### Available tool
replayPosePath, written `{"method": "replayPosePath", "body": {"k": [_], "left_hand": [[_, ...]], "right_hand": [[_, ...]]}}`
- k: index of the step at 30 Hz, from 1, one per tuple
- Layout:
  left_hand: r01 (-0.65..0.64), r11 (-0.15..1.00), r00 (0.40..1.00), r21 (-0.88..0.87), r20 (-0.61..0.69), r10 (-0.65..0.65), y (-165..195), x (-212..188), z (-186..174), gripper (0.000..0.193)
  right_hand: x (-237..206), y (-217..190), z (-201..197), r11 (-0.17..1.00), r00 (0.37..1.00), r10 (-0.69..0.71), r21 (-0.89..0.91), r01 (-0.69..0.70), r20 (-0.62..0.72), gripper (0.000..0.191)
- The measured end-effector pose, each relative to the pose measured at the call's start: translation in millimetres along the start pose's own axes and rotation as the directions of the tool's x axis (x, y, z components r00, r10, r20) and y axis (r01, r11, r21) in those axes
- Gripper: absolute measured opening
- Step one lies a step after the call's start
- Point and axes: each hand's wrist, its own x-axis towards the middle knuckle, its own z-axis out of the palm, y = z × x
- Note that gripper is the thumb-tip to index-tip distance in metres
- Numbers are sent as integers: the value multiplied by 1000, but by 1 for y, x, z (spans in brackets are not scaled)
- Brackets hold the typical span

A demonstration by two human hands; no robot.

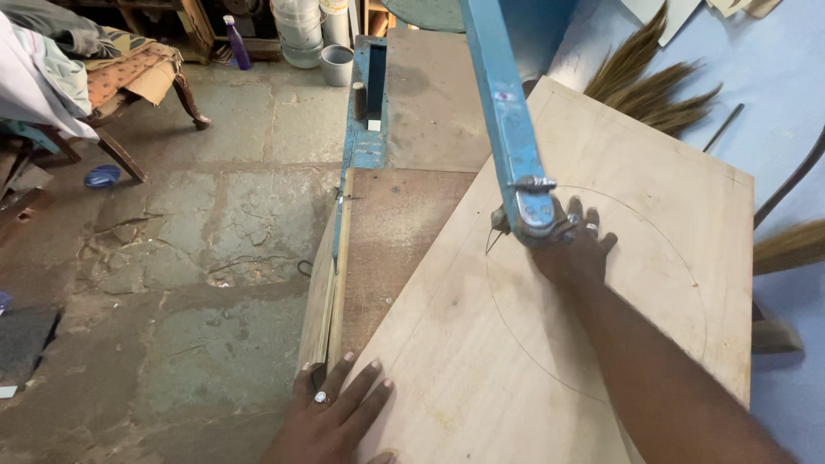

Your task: The person guides a plywood sheet on a treadle-powered scroll saw, cutting along a pencil-drawn circle. They rotate and reposition the board with both hands to keep the blade following the curved line, continuing the cut through the episode.

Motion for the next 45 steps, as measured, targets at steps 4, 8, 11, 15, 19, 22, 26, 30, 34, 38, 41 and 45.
{"method": "replayPosePath", "body": {"k": [4, 8, 11, 15, 19, 22, 26, 30, 34, 38, 41, 45], "left_hand": [[-44, 998, 995, 44, -91, 48, -2, -2, 2, 78], [-36, 998, 996, 47, -75, 40, -6, -3, 3, 78], [-49, 998, 997, 38, -65, 51, -10, -3, 4, 78], [-25, 1000, 1000, 19, 16, 24, -11, -5, 2, 78], [-36, 998, 999, 53, -9, 36, -11, -4, 1, 79], [50, 999, 978, -13, 204, -46, -12, -1, 1, 80], [21, 1000, 995, 2, 93, -21, -12, -3, 0, 79], [22, 1000, 992, -9, 122, -21, -13, -6, 3, 79], [43, 999, 985, 4, 165, -43, -20, -4, 12, 75], [21, 993, 992, 114, 124, -35, -22, -3, 22, 58], [49, 994, 992, 95, 107, -59, -22, -1, 26, 55], [80, 996, 975, 50, 205, -89, -25, 3, 27, 58]], "right_hand": [[4, 1, 2, 1000, 1000, 11, -9, -11, 22, 75], [6, 7, 9, 1000, 999, -1, -30, 3, 54, 82], [6, 9, 16, 1000, 993, -29, 9, 30, -116, 94], [9, 11, 18, 1000, 999, -4, 5, 5, -51, 78], [6, 14, 19, 998, 998, -59, -32, 58, -34, 74], [2, 12, 22, 995, 985, -73, -79, 61, -157, 84], [4, 7, 19, 998, 976, -58, -29, 53, -212, 88], [2, 6, 8, 999, 999, -31, -26, 30, -22, 79], [0, 3, 5, 998, 999, 53, -22, -53, -6, 84], [6, 7, 11, 999, 994, 31, 46, -26, -109, 91], [8, 14, 15, 996, 998, -33, -85, 29, -44, 91], [10, 17, 22, 1000, 998, 11, -18, -12, -62, 85]]}}
